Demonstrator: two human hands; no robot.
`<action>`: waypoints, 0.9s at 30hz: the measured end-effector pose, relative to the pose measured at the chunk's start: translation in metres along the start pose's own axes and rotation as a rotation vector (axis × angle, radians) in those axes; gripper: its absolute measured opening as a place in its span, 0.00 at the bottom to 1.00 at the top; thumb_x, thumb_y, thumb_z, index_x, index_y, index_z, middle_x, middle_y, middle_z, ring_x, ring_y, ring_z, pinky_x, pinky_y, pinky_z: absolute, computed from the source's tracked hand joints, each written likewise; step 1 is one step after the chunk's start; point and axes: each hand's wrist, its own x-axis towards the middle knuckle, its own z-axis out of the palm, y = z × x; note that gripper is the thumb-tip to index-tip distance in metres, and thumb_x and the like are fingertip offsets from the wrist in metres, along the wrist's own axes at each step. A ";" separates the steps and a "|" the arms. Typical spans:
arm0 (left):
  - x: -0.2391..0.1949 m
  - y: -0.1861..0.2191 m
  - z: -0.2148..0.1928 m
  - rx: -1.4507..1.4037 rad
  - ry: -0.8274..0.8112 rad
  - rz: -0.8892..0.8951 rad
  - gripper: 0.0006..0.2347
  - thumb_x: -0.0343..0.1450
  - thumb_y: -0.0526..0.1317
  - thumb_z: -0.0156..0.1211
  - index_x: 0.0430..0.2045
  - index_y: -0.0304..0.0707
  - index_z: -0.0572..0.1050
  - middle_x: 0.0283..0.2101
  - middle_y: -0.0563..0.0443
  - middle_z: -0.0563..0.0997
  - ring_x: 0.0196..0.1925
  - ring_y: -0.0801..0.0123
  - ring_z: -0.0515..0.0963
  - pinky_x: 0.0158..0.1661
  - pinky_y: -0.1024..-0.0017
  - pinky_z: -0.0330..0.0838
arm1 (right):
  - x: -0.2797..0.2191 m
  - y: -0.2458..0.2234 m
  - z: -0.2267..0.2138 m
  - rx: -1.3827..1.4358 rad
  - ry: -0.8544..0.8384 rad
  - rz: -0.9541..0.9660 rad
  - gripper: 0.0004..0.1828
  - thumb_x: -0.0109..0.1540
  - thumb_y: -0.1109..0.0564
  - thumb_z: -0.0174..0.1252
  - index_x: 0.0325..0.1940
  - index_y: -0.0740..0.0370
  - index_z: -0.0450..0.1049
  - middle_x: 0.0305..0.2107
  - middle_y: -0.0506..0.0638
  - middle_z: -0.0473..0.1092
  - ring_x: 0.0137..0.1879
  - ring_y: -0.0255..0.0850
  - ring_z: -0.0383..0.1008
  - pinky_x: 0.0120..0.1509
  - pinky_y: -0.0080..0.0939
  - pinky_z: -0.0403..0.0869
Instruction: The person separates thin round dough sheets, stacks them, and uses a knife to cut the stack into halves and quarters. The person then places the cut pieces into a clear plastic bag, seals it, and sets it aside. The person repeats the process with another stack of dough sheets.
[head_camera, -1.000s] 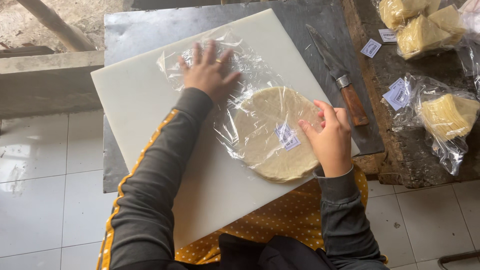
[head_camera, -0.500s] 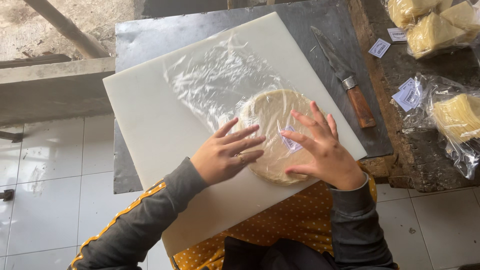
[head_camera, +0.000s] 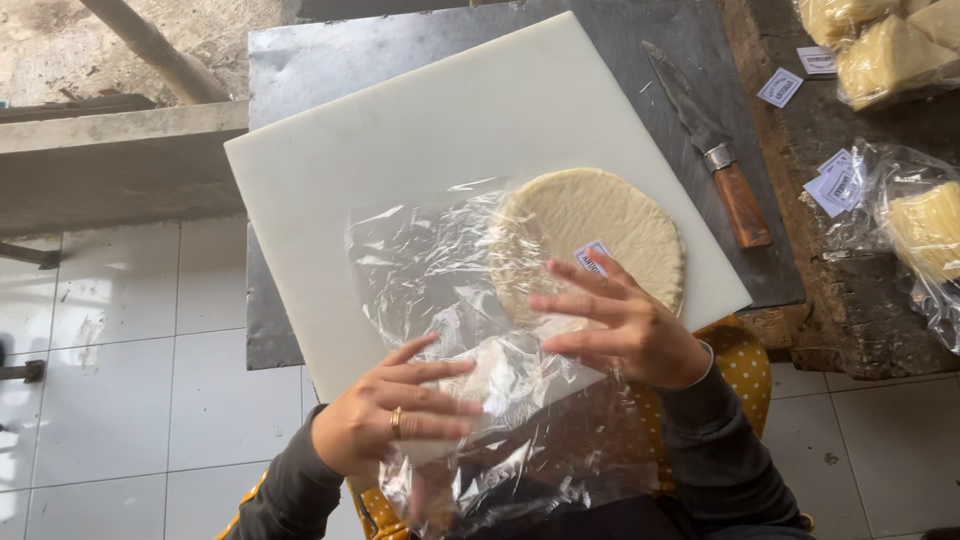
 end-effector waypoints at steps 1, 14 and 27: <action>-0.007 -0.001 0.004 0.201 -0.019 -0.048 0.20 0.62 0.46 0.70 0.49 0.51 0.80 0.55 0.54 0.84 0.67 0.52 0.74 0.68 0.38 0.53 | -0.003 -0.001 0.004 0.075 -0.020 0.047 0.13 0.53 0.55 0.72 0.40 0.45 0.79 0.54 0.49 0.75 0.71 0.47 0.64 0.75 0.64 0.61; -0.047 0.008 0.056 -0.049 0.852 -1.077 0.06 0.71 0.35 0.59 0.37 0.31 0.79 0.24 0.48 0.85 0.25 0.73 0.85 0.29 0.73 0.77 | 0.000 -0.060 0.009 0.432 0.311 1.057 0.32 0.54 0.55 0.67 0.60 0.64 0.66 0.28 0.52 0.78 0.32 0.37 0.79 0.39 0.35 0.79; -0.007 0.028 0.041 0.776 0.460 -1.142 0.32 0.58 0.62 0.72 0.39 0.28 0.78 0.31 0.44 0.79 0.28 0.58 0.81 0.28 0.67 0.74 | 0.013 -0.098 0.008 0.059 -0.007 1.158 0.60 0.52 0.56 0.72 0.78 0.59 0.40 0.23 0.52 0.77 0.29 0.42 0.81 0.37 0.41 0.80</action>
